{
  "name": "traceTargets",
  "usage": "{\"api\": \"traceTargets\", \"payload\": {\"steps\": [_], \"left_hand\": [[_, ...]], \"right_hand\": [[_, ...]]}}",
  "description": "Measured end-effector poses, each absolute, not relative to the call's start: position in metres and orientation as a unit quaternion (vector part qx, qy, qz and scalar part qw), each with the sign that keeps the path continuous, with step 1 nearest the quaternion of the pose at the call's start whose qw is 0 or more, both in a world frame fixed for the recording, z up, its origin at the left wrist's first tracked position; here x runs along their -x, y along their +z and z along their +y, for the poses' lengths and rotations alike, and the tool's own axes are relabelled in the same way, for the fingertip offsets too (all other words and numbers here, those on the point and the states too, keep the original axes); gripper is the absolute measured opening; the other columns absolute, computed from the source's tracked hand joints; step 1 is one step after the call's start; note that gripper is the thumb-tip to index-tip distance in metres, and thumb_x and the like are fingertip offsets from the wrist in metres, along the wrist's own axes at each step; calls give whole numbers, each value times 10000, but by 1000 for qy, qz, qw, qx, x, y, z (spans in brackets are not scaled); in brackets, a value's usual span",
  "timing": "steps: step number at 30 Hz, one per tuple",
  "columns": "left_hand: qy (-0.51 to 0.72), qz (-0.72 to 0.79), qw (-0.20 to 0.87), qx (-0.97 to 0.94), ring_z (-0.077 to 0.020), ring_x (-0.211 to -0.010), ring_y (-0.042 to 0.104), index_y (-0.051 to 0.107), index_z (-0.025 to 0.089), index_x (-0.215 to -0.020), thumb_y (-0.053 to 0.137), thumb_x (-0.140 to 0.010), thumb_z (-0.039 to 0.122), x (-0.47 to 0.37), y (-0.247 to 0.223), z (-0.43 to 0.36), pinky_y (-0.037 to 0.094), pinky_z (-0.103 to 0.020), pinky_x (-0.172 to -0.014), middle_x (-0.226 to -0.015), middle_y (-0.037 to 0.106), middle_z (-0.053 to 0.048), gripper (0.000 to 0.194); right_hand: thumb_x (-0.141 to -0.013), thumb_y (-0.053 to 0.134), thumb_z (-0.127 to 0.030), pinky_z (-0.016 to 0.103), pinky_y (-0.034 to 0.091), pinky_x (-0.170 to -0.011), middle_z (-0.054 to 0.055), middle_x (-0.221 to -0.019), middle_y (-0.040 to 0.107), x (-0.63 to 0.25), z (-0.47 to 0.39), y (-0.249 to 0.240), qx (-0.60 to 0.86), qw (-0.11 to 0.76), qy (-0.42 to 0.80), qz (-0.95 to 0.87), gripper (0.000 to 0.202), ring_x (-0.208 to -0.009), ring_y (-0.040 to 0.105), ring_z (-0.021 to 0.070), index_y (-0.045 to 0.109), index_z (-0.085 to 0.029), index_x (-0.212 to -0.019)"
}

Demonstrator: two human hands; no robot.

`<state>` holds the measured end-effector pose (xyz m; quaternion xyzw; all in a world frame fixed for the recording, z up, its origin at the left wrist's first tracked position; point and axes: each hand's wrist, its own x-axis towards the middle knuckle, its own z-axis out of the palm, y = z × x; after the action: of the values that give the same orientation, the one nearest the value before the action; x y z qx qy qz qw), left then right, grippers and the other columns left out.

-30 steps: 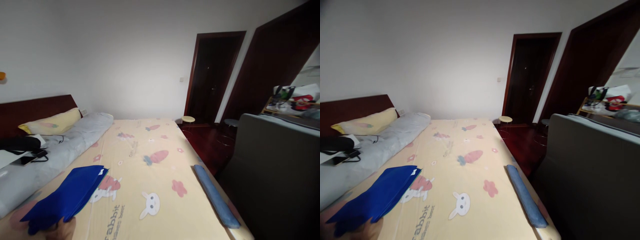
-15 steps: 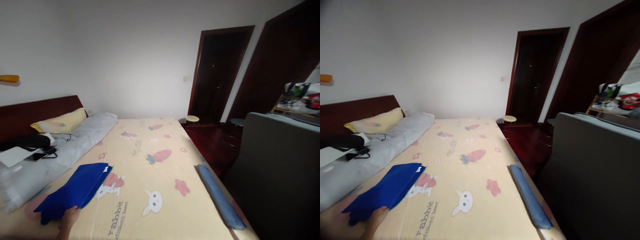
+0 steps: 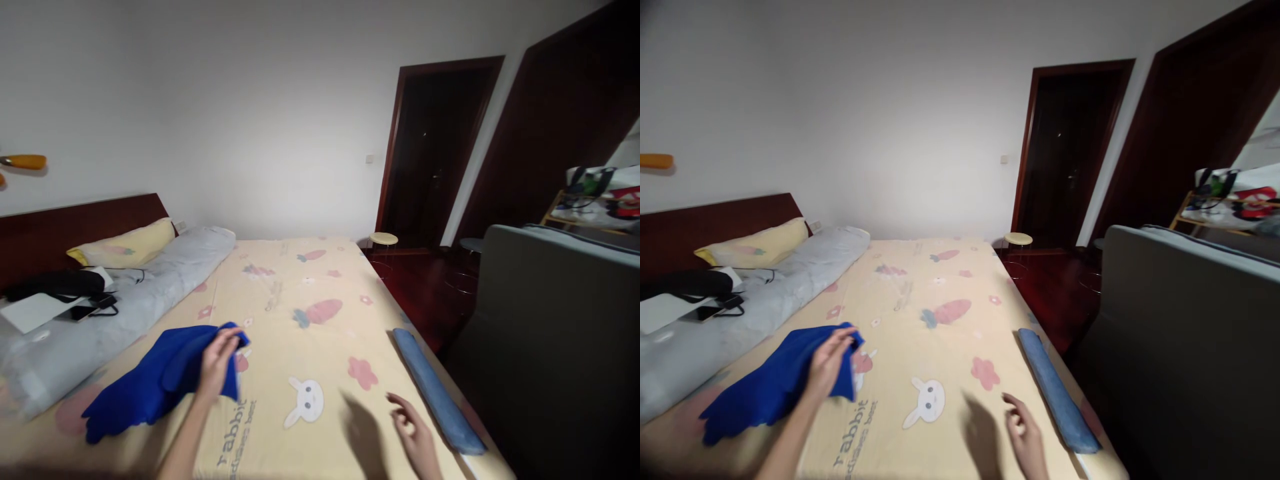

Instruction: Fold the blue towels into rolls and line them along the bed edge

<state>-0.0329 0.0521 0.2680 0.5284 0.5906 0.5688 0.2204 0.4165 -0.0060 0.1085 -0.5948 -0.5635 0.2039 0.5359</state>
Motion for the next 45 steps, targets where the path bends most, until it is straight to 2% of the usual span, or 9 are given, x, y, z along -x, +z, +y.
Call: {"api": "traceTargets", "payload": {"steps": [4, 8, 14, 19, 26, 33, 40, 43, 45], "left_hand": [[565, 435, 488, -503, -187, -876, 595, 695, 167, -960, 677, -723, 469, -99, 248, 19, 472, -278, -787, -931, 661, -54, 385], [586, 391, 571, -422, -195, -892, 595, 674, 186, -964, 681, -730, 425, -163, 209, -16, 464, -296, -829, -893, 650, -56, 335], [532, 455, 534, -474, -231, -992, 619, 614, 244, -1143, 671, -722, 535, -159, 187, -33, 477, -315, -862, -1082, 669, -72, 515], [522, 512, 445, -517, -269, -1084, 598, 639, 239, -1125, 688, -684, 556, -161, 183, -31, 486, -352, -889, -1157, 662, -108, 545], [537, 546, 383, -516, -263, -939, 640, 705, 235, -890, 620, -743, 589, -175, 186, -28, 491, -393, -901, -929, 718, -100, 393], [539, 511, 426, -517, -229, -827, 647, 747, 217, -831, 632, -745, 579, -164, 198, -29, 519, -324, -773, -813, 705, -70, 390], [560, 520, 475, -436, -220, -840, 667, 713, 188, -947, 691, -676, 576, -156, 196, -24, 524, -301, -780, -878, 741, -75, 473], [593, 501, 466, -425, -168, -718, 634, 629, 214, -1041, 721, -654, 547, -158, 197, -22, 509, -270, -715, -724, 671, -7, 519], [599, 507, 445, -431, -133, -618, 564, 597, 235, -898, 723, -641, 563, -161, 195, -22, 470, -241, -631, -617, 560, 48, 436]], "right_hand": [[-781, 618, -406, 301, 557, -666, 115, -1306, 600, -309, 3, 142, 448, 518, 324, -653, 573, -852, 669, 193, 504, -237, -1317], [-835, 552, -428, 358, 537, -801, 72, -1019, 725, -271, -5, 148, 430, 514, 417, -614, 369, -892, 665, 235, 656, -196, -1102], [-775, 644, -473, 293, 517, -698, 25, -820, 706, -287, -27, 146, 482, 524, 396, -580, 310, -759, 640, 204, 667, -201, -922], [-820, 594, -452, 240, 467, -575, -6, -718, 648, -292, -32, 154, 478, 522, 346, -615, 247, -619, 564, 144, 611, -206, -832], [-819, 608, -316, 285, 493, -730, 36, -893, 669, -293, -33, 167, 415, 484, 264, -724, 193, -806, 608, 183, 612, -239, -996], [-905, 500, -410, 278, 459, -747, 26, -818, 639, -292, -38, 177, 419, 463, 383, -681, 245, -791, 592, 167, 642, -222, -838], [-778, 642, -522, 271, 431, -644, 26, -685, 625, -294, -32, 176, 460, 500, 446, -582, 339, -663, 546, 160, 680, -193, -703], [-717, 698, -528, 273, 426, -631, 25, -660, 619, -294, -29, 175, 476, 519, 439, -558, 344, -636, 531, 157, 676, -188, -673], [-697, 714, -528, 274, 424, -625, 25, -655, 617, -293, -28, 175, 479, 531, 434, -548, 346, -630, 527, 156, 667, -187, -659]]}}
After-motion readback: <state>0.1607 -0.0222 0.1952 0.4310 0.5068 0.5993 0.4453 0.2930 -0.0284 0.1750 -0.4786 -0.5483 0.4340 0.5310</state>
